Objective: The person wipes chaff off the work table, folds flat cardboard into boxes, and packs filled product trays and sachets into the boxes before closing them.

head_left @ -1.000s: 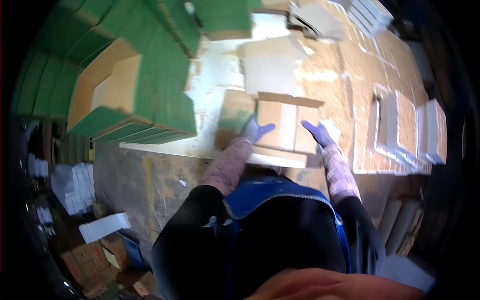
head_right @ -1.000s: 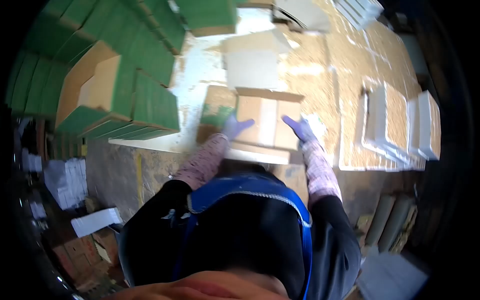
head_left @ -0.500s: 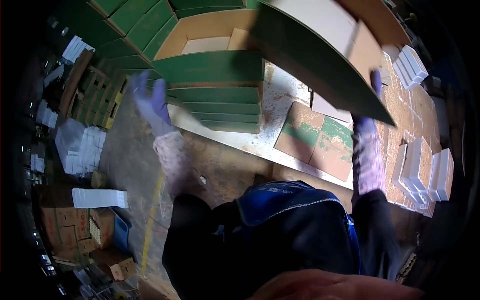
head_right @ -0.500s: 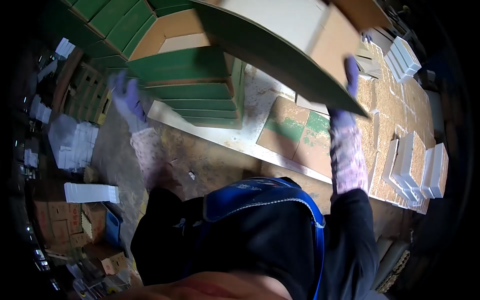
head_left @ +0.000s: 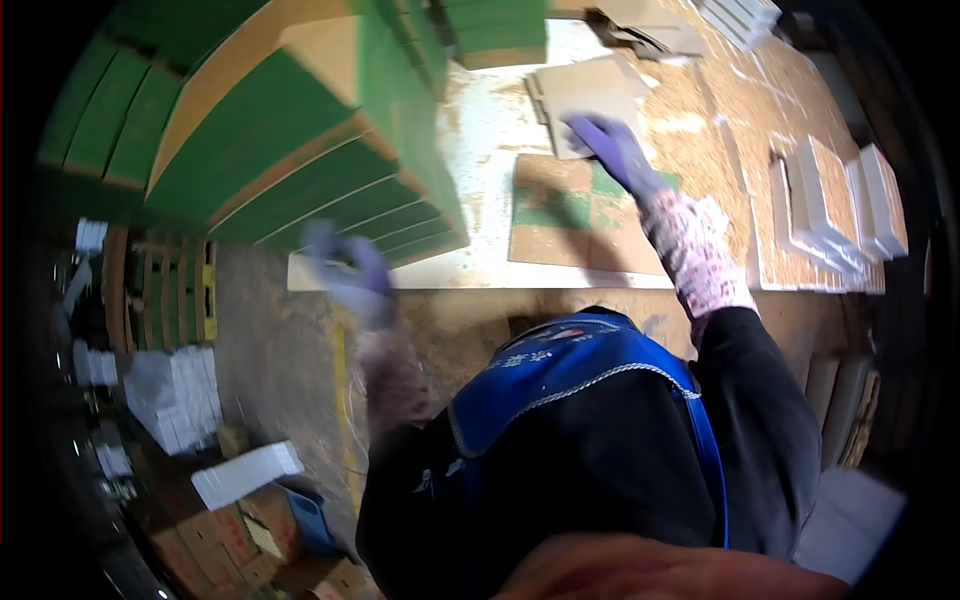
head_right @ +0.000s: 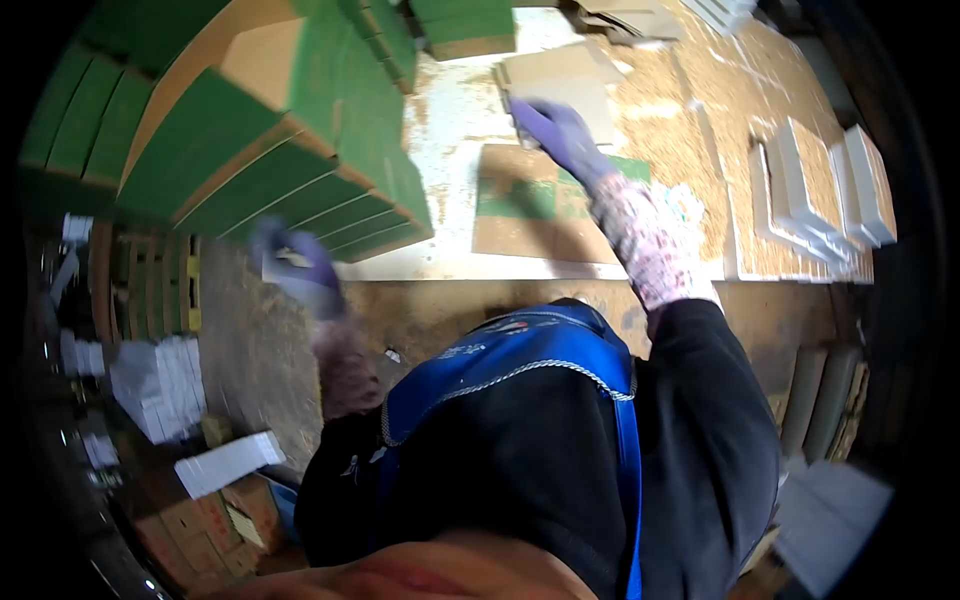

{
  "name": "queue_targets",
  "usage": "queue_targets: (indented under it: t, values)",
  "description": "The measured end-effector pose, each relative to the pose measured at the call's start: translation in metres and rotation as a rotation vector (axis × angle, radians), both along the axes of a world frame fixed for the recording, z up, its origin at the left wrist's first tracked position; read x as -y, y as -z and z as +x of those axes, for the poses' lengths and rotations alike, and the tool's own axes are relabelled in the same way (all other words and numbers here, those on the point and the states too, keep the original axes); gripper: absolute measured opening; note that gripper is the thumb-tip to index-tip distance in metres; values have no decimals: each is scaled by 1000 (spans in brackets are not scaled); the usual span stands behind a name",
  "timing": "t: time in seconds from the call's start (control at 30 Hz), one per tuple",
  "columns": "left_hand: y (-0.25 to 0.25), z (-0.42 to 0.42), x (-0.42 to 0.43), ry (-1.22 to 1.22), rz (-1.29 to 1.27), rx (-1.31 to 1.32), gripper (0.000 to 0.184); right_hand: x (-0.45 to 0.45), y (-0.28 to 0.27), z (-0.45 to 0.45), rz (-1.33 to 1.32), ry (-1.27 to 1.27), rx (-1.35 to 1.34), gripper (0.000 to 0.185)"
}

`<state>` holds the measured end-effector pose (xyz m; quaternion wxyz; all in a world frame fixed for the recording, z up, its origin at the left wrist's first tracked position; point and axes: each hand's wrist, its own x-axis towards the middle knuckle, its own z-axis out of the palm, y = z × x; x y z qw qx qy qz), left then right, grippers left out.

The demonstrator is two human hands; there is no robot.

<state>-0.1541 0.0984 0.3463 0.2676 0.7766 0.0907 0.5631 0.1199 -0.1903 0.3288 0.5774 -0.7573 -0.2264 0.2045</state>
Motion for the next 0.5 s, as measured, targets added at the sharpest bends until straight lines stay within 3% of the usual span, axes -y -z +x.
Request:
queue_targets:
  t: [0.03, 0.07, 0.1, 0.13, 0.17, 0.23, 0.27, 0.3, 0.33, 0.37, 0.4, 0.43, 0.5]
  values:
    - [49, 9, 22, 145, 130, -178, 34, 53, 36, -7, -230, 169, 232, 51]
    - [97, 18, 44, 309, 248, -348, 25, 106, 97, -12, -241, 346, 112, 58]
    - [134, 38, 72, 505, -14, -616, 43, 160, 158, -22, -456, 561, 148, 68]
    - [190, 63, 95, 435, -148, -651, 55, 197, 186, -44, -569, 689, 102, 70]
    - [238, 83, 111, 361, -280, -690, 67, 218, 225, -57, -748, 694, -120, 65]
    - [276, 101, 133, 309, -822, -1095, 88, 244, 280, -80, -515, 478, -276, 75]
    - [305, 109, 133, 151, -453, -1232, 96, 246, 273, -90, -527, 495, -207, 79]
    - [302, 113, 131, 158, -448, -1238, 96, 248, 258, -92, -540, 508, -132, 84]
    - [292, 112, 125, 250, -599, -1211, 93, 263, 248, -87, -537, 515, -137, 84]
    - [278, 109, 119, 339, -747, -1182, 91, 276, 238, -83, -257, 532, -322, 85]
    - [240, 104, 121, 313, -648, -1190, 85, 288, 219, -78, 32, 541, -499, 86]
    - [182, 99, 129, 287, -550, -1195, 79, 298, 148, -68, 46, 502, -581, 76]
    - [91, 97, 143, 214, -279, -1176, 60, 326, 106, -42, 55, 515, -414, 51]
